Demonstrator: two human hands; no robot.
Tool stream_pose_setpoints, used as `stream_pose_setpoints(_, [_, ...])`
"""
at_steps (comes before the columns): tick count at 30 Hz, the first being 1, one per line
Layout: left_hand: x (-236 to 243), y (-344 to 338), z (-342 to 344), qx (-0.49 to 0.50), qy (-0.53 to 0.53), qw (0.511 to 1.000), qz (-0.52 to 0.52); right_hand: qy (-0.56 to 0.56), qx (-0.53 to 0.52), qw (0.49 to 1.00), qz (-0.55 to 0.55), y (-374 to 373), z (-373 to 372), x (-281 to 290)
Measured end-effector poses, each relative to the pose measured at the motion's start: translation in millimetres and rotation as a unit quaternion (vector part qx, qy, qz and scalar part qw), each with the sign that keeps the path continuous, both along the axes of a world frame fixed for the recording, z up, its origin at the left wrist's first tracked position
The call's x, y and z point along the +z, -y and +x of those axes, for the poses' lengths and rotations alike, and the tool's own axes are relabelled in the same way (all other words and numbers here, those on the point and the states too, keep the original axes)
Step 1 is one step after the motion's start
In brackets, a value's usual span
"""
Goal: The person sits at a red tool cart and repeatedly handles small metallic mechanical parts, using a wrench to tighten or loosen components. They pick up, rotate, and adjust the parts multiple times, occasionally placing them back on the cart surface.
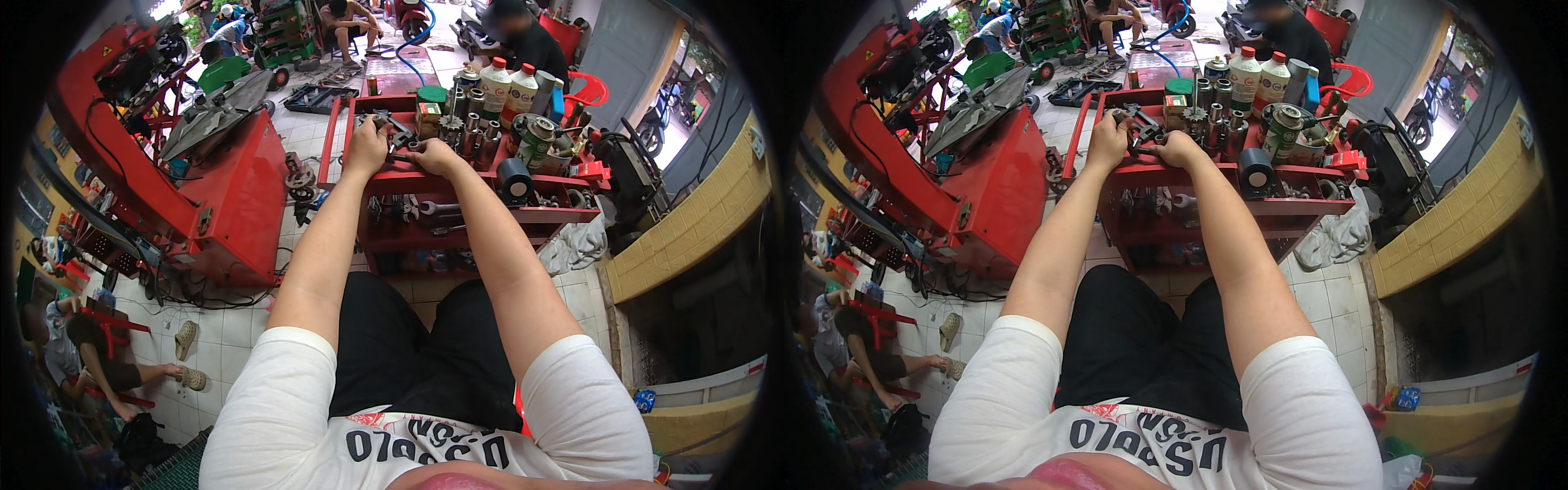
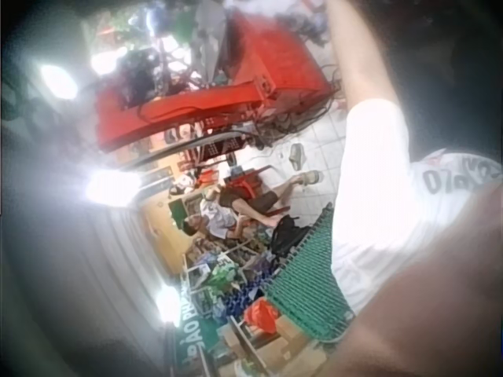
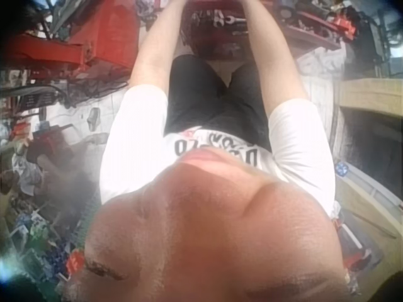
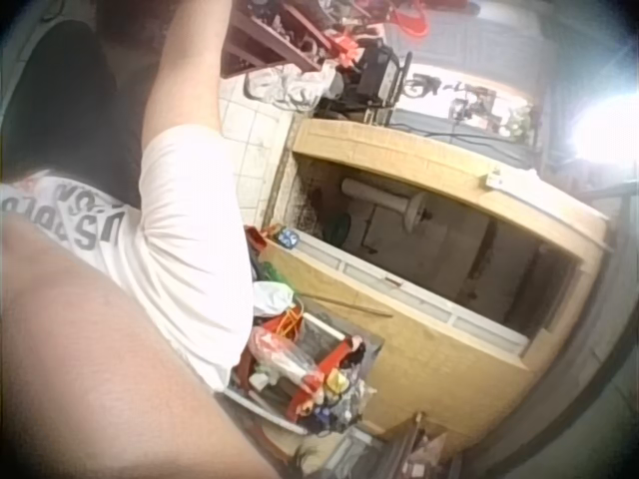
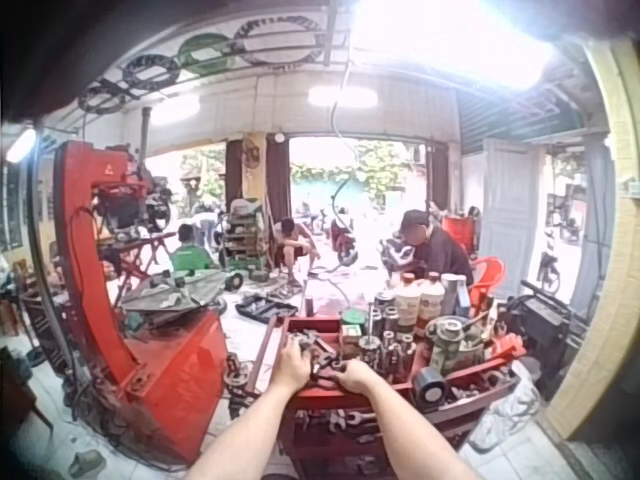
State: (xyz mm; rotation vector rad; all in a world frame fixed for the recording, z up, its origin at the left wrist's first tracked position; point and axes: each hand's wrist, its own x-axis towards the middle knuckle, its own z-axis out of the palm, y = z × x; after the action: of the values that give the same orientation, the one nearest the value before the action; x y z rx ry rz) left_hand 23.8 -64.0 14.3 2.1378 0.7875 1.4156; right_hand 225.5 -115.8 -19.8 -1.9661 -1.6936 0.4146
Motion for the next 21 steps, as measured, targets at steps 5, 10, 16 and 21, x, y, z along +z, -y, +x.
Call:
stream_pose_setpoints(5, [-5.8, -5.0, -14.0, 0.002, 0.006, 1.0, -0.015, -0.1, -0.008, 0.995, 0.01, 16.6, -25.4, 19.5])
stream_pose_setpoints(10, [-3.4, -3.1, -2.7, 0.003, 0.002, 1.0, -0.006, -0.076, -0.013, 0.996, 0.049, 6.8, -10.6, 7.4])
stream_pose_setpoints(16, [-3.5, -1.7, -10.2, -0.004, -0.004, 1.0, -0.018, -0.18, 0.006, 0.983, 0.038, 15.7, -12.7, 12.7])
stream_pose_setpoints(21, [-0.9, 0.9, -2.8, -0.004, 0.009, 1.0, 0.002, -0.076, 0.012, 0.997, 0.01, 6.5, -7.2, 9.4])
